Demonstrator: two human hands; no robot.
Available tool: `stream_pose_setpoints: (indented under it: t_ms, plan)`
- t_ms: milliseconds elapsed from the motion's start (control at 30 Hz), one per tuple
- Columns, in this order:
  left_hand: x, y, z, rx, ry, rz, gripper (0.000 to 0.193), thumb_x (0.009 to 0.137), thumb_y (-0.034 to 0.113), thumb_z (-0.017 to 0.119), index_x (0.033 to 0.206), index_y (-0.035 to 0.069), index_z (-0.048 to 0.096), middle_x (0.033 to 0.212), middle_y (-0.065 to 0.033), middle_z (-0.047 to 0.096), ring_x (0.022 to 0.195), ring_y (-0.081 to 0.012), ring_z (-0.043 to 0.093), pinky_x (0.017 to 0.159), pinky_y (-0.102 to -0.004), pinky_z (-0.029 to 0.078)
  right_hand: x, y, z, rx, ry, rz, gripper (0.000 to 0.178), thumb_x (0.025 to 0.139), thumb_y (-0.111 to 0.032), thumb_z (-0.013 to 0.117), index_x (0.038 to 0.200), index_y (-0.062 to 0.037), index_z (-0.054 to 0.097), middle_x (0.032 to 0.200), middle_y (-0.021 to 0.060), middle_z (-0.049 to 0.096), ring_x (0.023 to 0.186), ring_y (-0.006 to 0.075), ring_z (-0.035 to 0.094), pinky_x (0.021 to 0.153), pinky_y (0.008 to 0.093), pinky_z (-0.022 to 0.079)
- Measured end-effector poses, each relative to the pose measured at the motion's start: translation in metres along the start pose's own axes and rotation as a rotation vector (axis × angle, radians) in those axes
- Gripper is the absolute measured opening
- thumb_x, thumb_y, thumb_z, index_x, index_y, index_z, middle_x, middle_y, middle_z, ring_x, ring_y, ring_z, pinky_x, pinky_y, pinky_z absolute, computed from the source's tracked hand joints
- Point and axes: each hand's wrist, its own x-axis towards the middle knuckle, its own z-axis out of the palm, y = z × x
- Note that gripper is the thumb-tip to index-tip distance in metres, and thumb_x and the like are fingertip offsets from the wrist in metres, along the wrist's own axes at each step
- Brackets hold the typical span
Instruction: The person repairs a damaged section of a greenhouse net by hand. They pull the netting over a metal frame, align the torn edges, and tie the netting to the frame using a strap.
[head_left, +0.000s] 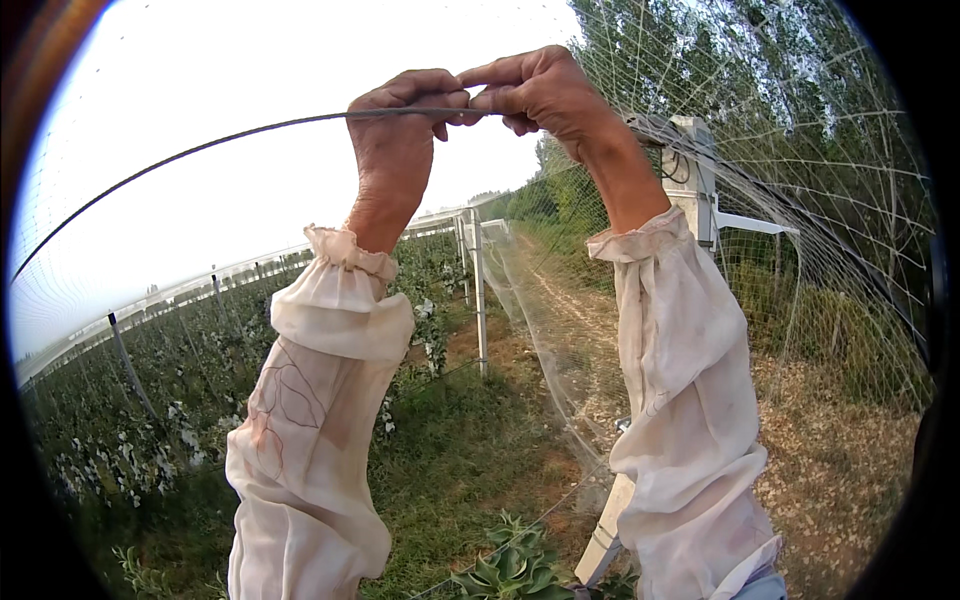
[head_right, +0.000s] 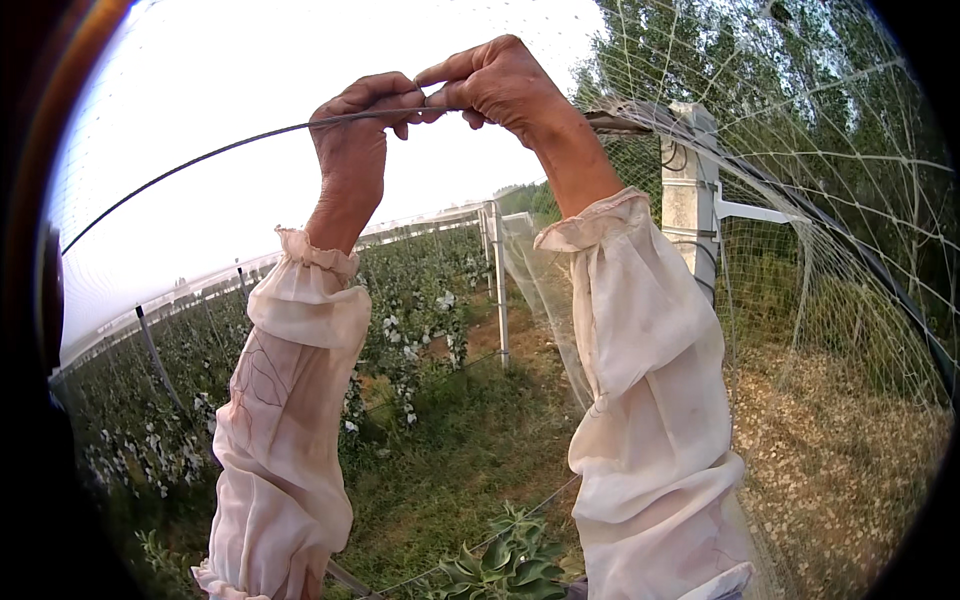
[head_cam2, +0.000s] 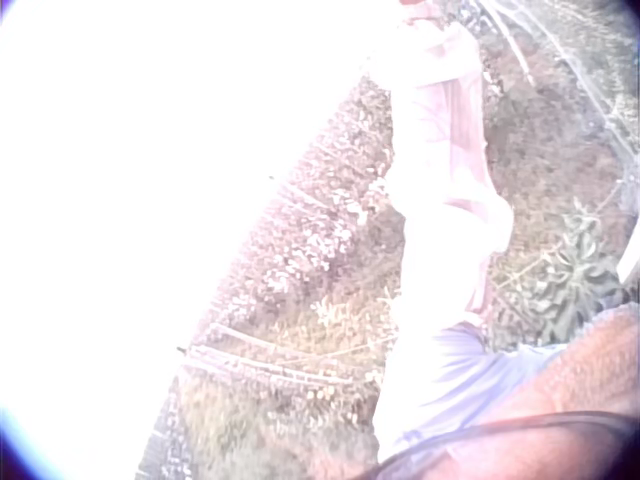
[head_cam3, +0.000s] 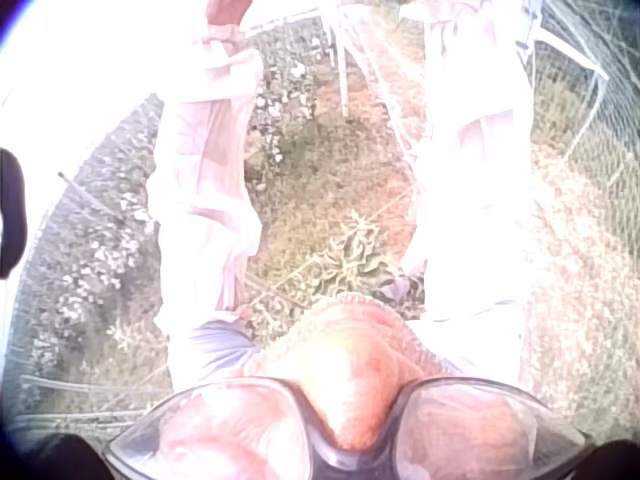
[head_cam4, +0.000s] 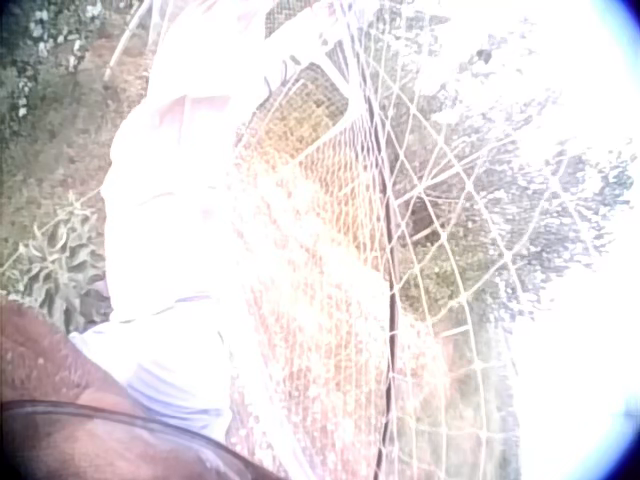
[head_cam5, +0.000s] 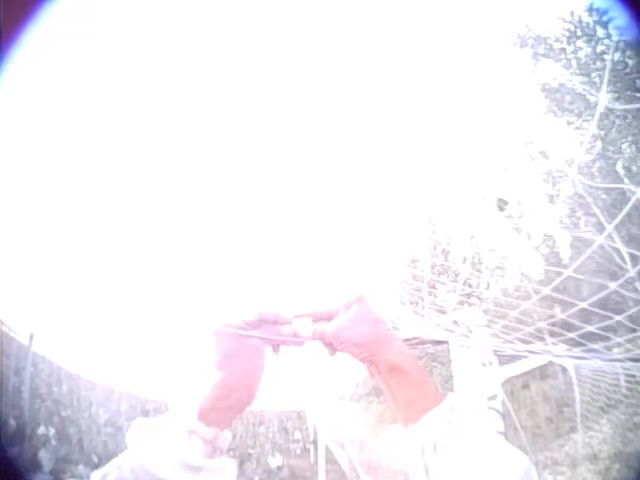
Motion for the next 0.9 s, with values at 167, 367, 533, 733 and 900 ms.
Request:
stream_pose_setpoints:
  t_ms: [167, 367, 533, 733, 900]
  plan:
    - [-0.007, 0.000, 0.005, 0.077, 0.029, -0.026, 0.011, 0.081, -0.003, 0.075, 0.092, -0.003, 0.073, 0.080, -0.0105, 0.072, 0.068, -0.0176, 0.067, 0.058, -0.0262, 0.049, -0.003, 0.005, 0.004, 0.005, 0.028, -0.021, 0.015, 0.079, 0.001, 0.076, 0.093, 0.0028, 0.077, 0.070, 0.0120, 0.072, 0.052, 0.0132, 0.066, 0.045, 0.0221, 0.047]
    - [-0.012, -0.013, -0.009, -0.122, -0.043, 0.041, 0.012, 0.082, -0.004, 0.074, 0.094, -0.003, 0.073, 0.082, -0.0109, 0.072, 0.071, -0.0176, 0.067, 0.060, -0.0264, 0.050, -0.006, -0.001, 0.011, -0.102, -0.025, 0.086, 0.022, 0.085, -0.008, 0.074, 0.106, -0.0034, 0.076, 0.077, 0.0101, 0.075, 0.062, 0.0120, 0.072, 0.051, 0.0193, 0.046]
    - [0.002, -0.016, -0.001, -0.111, -0.001, -0.002, 0.013, 0.080, -0.003, 0.077, 0.093, 0.000, 0.074, 0.084, -0.0094, 0.073, 0.071, -0.0151, 0.064, 0.064, -0.0271, 0.051, 0.001, -0.003, 0.002, -0.027, -0.051, 0.120, 0.020, 0.079, -0.001, 0.074, 0.099, 0.0046, 0.074, 0.078, 0.0142, 0.075, 0.061, 0.0177, 0.074, 0.047, 0.0222, 0.045]
    - [-0.022, 0.023, -0.010, 0.032, 0.135, -0.005, 0.025, 0.082, -0.007, 0.069, 0.104, 0.004, 0.072, 0.098, -0.0108, 0.074, 0.083, -0.0196, 0.067, 0.082, -0.0305, 0.052, 0.001, -0.003, 0.033, 0.028, 0.114, 0.049, 0.008, 0.083, -0.003, 0.073, 0.088, 0.0038, 0.074, 0.071, 0.0117, 0.073, 0.059, 0.0140, 0.070, 0.049, 0.0242, 0.050]
    - [-0.039, 0.038, 0.005, -0.311, 0.116, -0.007, 0.019, 0.096, 0.005, 0.053, 0.106, -0.003, 0.066, 0.093, -0.0168, 0.073, 0.085, -0.0248, 0.070, 0.089, -0.0353, 0.053, -0.024, 0.025, 0.052, -0.182, 0.586, -0.198, 0.010, 0.086, -0.004, 0.067, 0.090, 0.0019, 0.075, 0.063, 0.0073, 0.069, 0.054, 0.0122, 0.064, 0.052, 0.0286, 0.050]
